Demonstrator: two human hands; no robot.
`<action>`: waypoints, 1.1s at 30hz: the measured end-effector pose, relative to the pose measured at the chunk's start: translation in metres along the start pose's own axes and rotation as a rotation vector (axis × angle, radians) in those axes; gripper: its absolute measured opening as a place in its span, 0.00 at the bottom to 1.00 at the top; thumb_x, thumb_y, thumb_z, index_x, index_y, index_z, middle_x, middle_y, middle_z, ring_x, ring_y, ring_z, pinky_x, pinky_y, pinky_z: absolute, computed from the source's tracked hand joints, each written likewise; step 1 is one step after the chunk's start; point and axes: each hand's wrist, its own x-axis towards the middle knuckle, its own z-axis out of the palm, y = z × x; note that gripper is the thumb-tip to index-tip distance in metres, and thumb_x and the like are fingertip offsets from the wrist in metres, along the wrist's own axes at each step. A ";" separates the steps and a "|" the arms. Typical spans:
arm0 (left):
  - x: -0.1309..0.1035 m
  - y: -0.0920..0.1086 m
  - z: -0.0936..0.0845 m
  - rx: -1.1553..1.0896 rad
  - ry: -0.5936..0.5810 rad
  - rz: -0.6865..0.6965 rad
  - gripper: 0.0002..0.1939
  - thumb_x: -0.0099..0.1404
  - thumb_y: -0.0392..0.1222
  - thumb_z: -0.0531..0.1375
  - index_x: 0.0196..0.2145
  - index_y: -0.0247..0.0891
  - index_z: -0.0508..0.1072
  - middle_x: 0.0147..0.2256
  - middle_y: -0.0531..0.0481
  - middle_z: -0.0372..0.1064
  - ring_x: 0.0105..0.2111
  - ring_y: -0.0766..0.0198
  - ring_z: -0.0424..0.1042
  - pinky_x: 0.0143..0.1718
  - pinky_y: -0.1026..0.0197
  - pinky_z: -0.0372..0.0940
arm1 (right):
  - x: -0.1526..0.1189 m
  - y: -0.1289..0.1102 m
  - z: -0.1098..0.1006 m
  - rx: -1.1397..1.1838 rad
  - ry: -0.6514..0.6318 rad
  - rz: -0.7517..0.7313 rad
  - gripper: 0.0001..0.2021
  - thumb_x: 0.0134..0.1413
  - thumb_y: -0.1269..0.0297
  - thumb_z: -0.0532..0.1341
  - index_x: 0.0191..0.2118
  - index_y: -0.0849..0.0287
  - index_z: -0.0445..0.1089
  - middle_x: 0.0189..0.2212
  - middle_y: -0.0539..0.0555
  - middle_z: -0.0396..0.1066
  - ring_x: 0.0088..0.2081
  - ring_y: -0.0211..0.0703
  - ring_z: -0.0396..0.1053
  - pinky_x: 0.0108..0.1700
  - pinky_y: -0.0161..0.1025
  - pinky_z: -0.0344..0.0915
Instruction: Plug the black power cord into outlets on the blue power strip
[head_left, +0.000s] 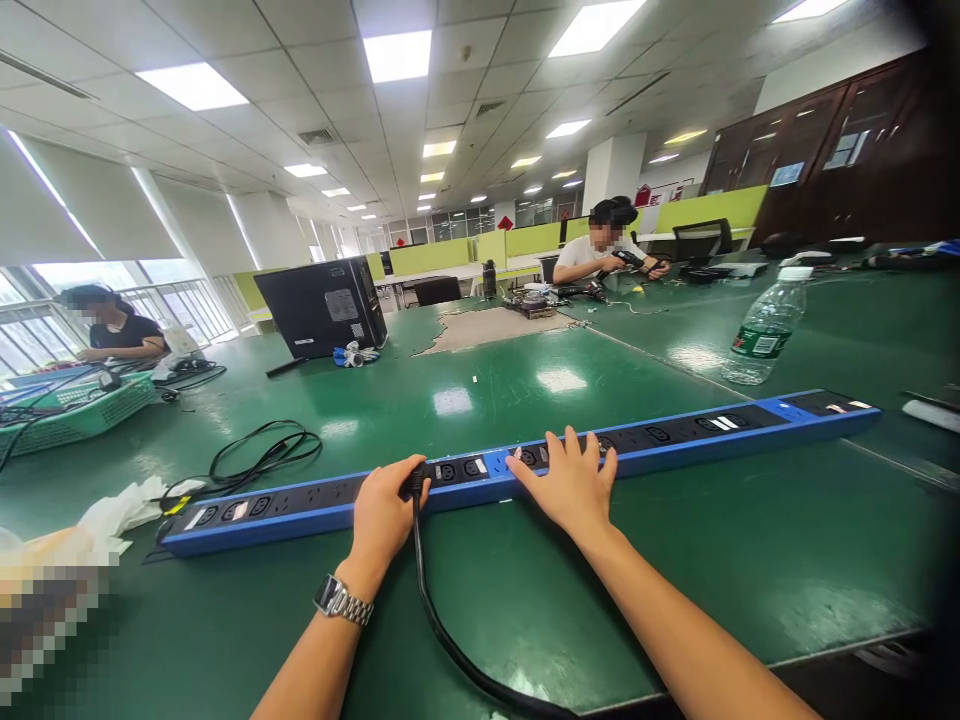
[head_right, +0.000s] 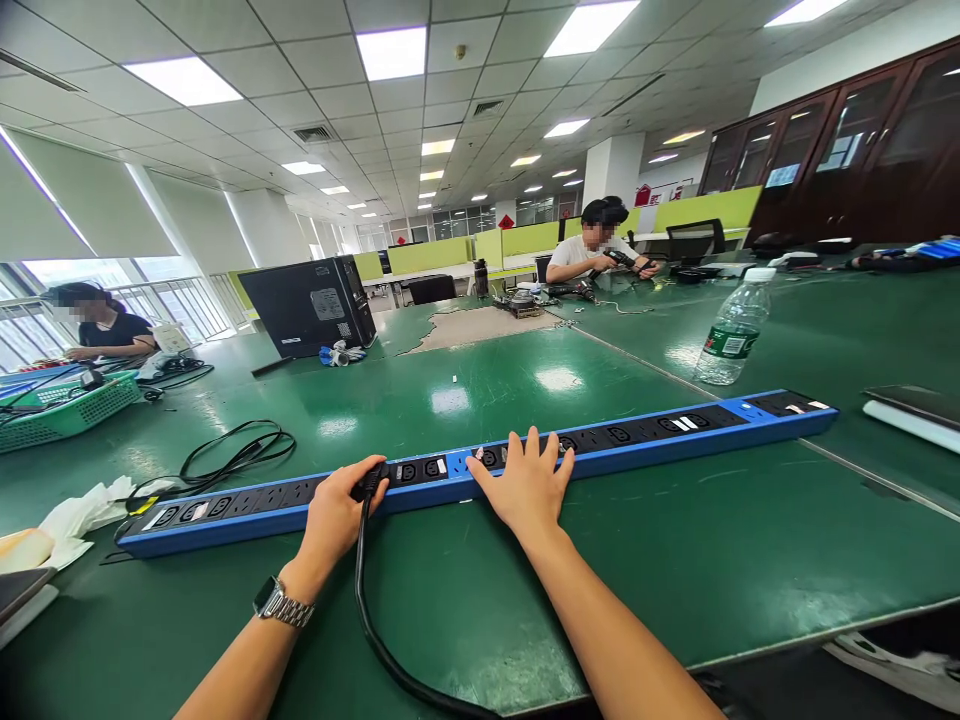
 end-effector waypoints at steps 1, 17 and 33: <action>-0.001 -0.001 0.001 -0.006 -0.001 -0.005 0.15 0.65 0.43 0.60 0.49 0.40 0.76 0.44 0.45 0.79 0.44 0.53 0.75 0.53 0.48 0.66 | 0.000 0.000 0.000 0.001 0.008 -0.002 0.44 0.55 0.32 0.48 0.66 0.63 0.60 0.69 0.64 0.50 0.69 0.66 0.40 0.67 0.63 0.31; 0.011 0.062 0.034 -0.318 0.010 -0.006 0.13 0.64 0.41 0.62 0.47 0.40 0.76 0.40 0.48 0.79 0.38 0.60 0.77 0.42 0.61 0.70 | 0.000 0.003 0.002 0.023 0.070 -0.020 0.41 0.56 0.34 0.49 0.64 0.63 0.63 0.67 0.64 0.55 0.68 0.67 0.43 0.66 0.63 0.33; 0.025 0.102 0.058 -0.158 -0.136 0.058 0.15 0.66 0.40 0.61 0.51 0.41 0.74 0.42 0.45 0.79 0.40 0.56 0.76 0.44 0.57 0.68 | 0.000 0.014 0.001 0.068 0.111 -0.069 0.31 0.62 0.42 0.49 0.61 0.56 0.67 0.65 0.57 0.60 0.67 0.62 0.47 0.66 0.61 0.37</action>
